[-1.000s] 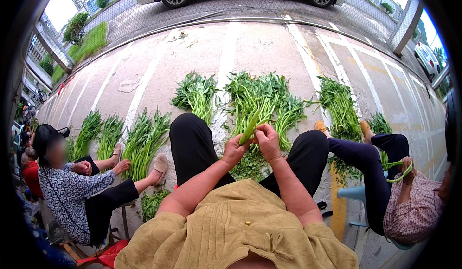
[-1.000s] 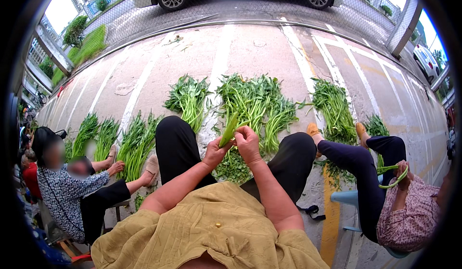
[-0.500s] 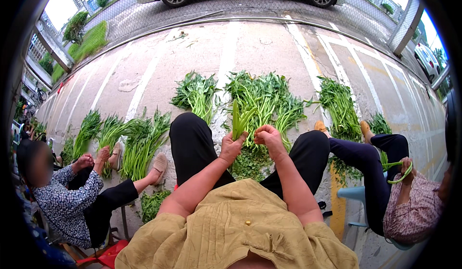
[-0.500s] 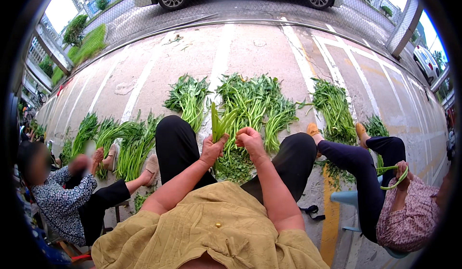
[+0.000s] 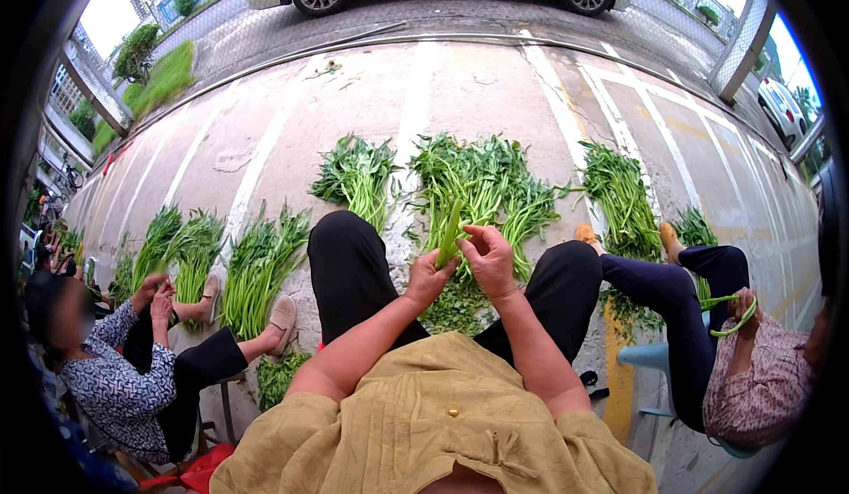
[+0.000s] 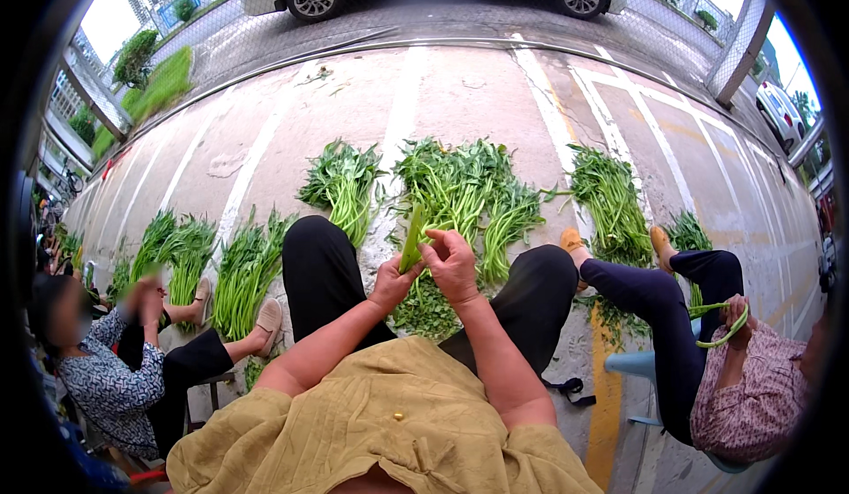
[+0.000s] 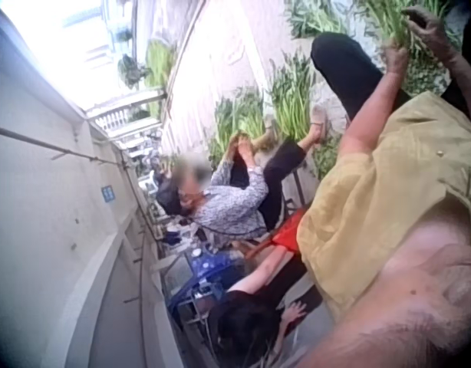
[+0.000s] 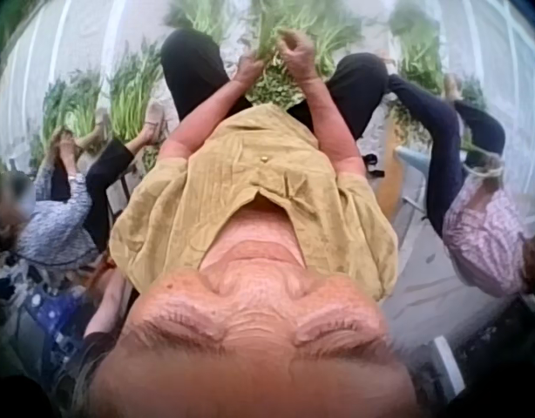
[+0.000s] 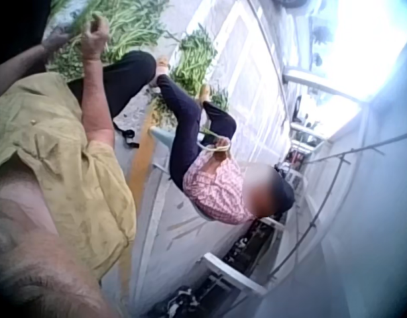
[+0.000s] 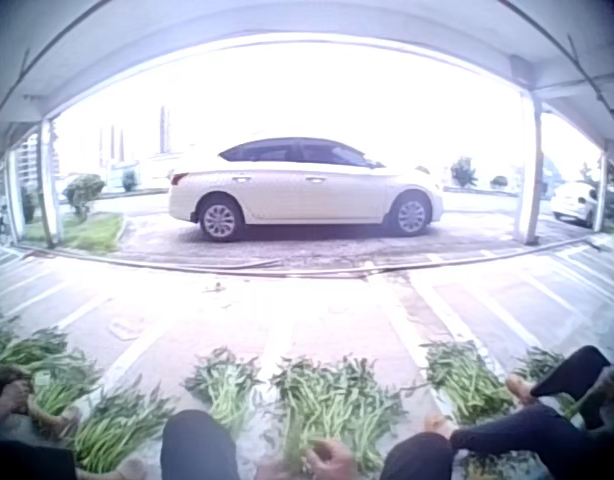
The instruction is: The person sorts green leafy vegetables by hand, picking individual leaves or stems from piles on the ground and gathering a bunch in their hands.
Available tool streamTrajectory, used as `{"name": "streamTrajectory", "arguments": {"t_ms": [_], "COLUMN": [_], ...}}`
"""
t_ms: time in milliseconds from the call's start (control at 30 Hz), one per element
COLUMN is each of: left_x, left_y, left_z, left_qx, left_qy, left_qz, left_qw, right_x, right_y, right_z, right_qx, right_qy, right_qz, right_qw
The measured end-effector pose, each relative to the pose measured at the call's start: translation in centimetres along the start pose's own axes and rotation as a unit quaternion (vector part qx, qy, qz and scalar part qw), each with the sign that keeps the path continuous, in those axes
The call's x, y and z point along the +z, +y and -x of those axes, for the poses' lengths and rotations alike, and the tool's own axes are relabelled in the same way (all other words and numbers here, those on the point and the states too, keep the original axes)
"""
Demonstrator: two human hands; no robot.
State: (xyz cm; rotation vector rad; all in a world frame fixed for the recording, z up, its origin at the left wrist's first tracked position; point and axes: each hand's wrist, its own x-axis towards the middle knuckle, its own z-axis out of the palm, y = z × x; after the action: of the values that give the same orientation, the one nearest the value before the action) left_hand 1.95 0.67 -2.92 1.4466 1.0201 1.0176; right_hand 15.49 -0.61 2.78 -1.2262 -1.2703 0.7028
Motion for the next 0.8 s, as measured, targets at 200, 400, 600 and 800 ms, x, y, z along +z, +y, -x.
{"name": "streamTrajectory", "arguments": {"t_ms": [200, 400, 600, 800], "left_x": [0.4, 0.3, 0.4, 0.4], "left_y": [-1.2, -0.1, -0.4, 1.1], "left_z": [0.1, 0.3, 0.1, 0.3], "left_qx": [0.012, -0.011, 0.004, -0.044], "left_qy": [-0.018, -0.024, -0.025, -0.031], "left_qz": [-0.006, 0.008, 0.041, 0.073], "left_qw": [1.0, 1.0, 0.999, 0.996], "right_x": [-0.3, -0.2, 0.0, -0.8], "right_y": [1.0, 1.3, 4.0, 1.9], "right_z": [-0.2, -0.2, -0.1, -0.4], "right_qx": [-0.022, -0.028, 0.105, 0.297], "right_qy": [0.006, 0.008, -0.03, -0.002], "right_qz": [0.017, 0.046, -0.089, -0.419], "right_qw": [1.0, 0.999, 0.99, 0.858]}}
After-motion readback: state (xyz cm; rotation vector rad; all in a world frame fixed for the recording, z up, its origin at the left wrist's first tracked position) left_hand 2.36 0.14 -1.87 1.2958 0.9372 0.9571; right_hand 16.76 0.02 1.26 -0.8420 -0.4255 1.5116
